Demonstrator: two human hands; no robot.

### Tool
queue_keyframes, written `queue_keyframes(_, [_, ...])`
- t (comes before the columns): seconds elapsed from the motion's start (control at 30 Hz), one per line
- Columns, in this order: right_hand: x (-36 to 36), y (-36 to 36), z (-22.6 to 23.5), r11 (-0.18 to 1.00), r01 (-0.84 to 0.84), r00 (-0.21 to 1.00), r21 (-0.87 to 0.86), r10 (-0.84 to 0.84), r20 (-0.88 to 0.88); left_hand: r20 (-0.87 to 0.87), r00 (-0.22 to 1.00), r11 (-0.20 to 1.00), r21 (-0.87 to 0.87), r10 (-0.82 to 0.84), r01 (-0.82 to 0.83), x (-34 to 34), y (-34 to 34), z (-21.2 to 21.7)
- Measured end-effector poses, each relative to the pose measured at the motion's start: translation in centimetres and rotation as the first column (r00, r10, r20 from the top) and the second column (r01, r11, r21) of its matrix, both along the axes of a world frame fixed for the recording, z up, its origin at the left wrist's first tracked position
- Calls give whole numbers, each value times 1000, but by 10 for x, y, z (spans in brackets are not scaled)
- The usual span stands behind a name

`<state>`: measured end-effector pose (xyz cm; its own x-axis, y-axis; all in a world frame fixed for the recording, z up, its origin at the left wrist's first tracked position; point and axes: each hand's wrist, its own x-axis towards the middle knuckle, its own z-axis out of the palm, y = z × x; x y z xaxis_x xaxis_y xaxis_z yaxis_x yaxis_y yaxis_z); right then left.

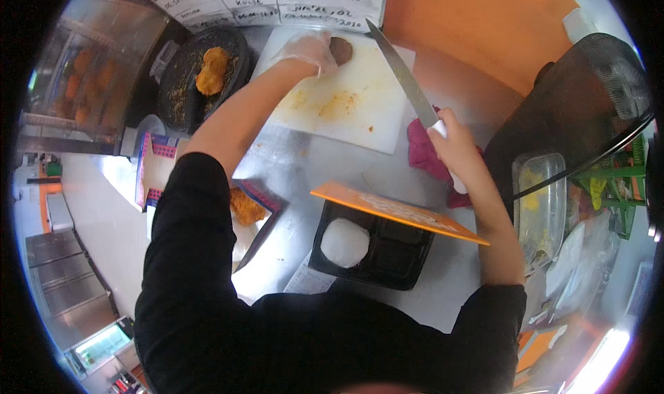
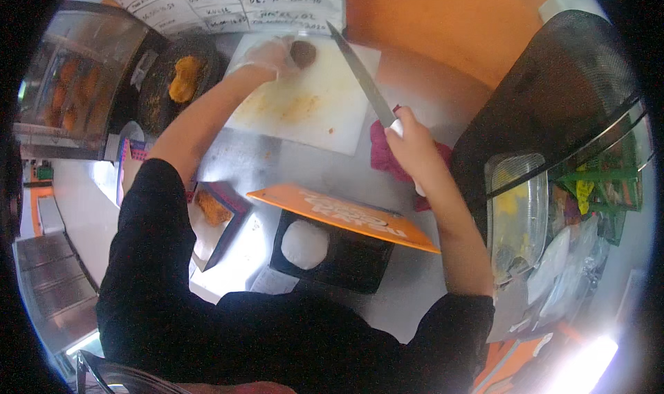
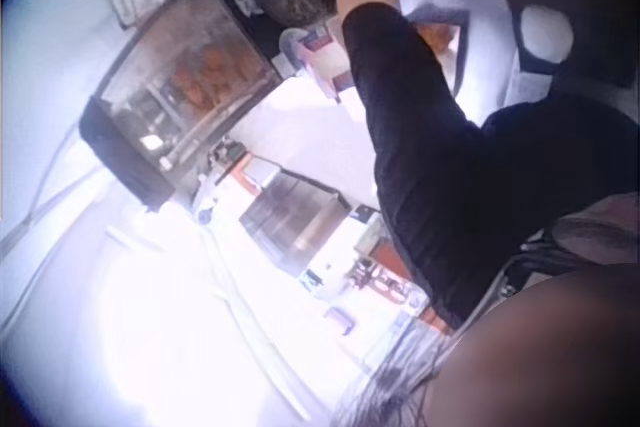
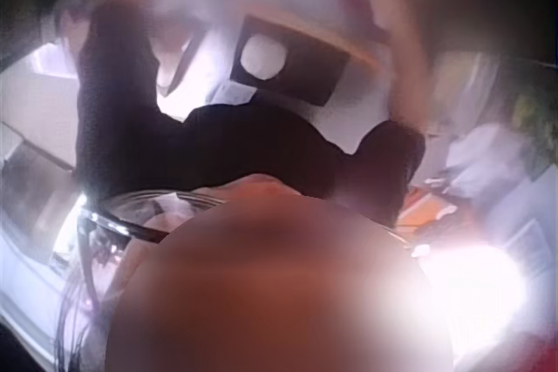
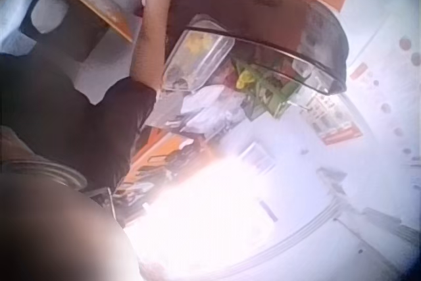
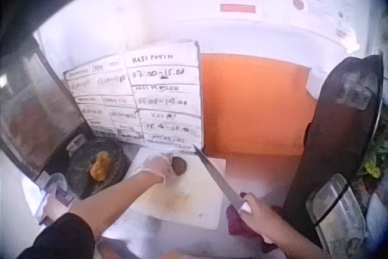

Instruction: The person assembles bento boxes by placing fried chicken, rice, and scrambled eggs into compartmentalized containers. They use a knife to cut the chicken and a spoon to scoop the eggs, then add small packets of condiments before closing the boxes.

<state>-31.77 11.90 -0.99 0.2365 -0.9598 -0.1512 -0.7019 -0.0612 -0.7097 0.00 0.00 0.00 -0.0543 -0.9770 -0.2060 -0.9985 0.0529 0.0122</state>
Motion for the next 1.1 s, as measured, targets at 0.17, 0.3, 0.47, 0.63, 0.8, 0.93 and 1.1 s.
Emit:
queue_keyframes(0.17, [6,-2,8,998,59,978,-8,-56,202,-205,976,991,-125,-73,47,-37,1,7])
queue_keyframes(0.3, [13,1,11,995,74,980,63,-84,182,-208,969,988,-106,-132,112,-49,4,-1])
queue_keyframes(0.47, [28,-1,5,997,-37,982,60,26,188,-419,877,788,-610,-235,-80,-26,4,-11])
queue_keyframes(0.63, [39,-8,10,895,-228,760,382,-82,645,-79,855,704,-607,-513,367,-24,39,-17])
queue_keyframes(0.8, [63,-20,10,848,-384,609,365,-65,791,-297,600,638,-585,-743,501,9,67,-7])
queue_keyframes(0.93, [92,-34,7,787,-450,671,422,-14,741,-348,672,679,-662,-653,317,25,82,3])
queue_keyframes(1.1, [109,-37,11,745,-493,653,450,-25,757,-401,722,744,-626,-564,233,18,107,-13])
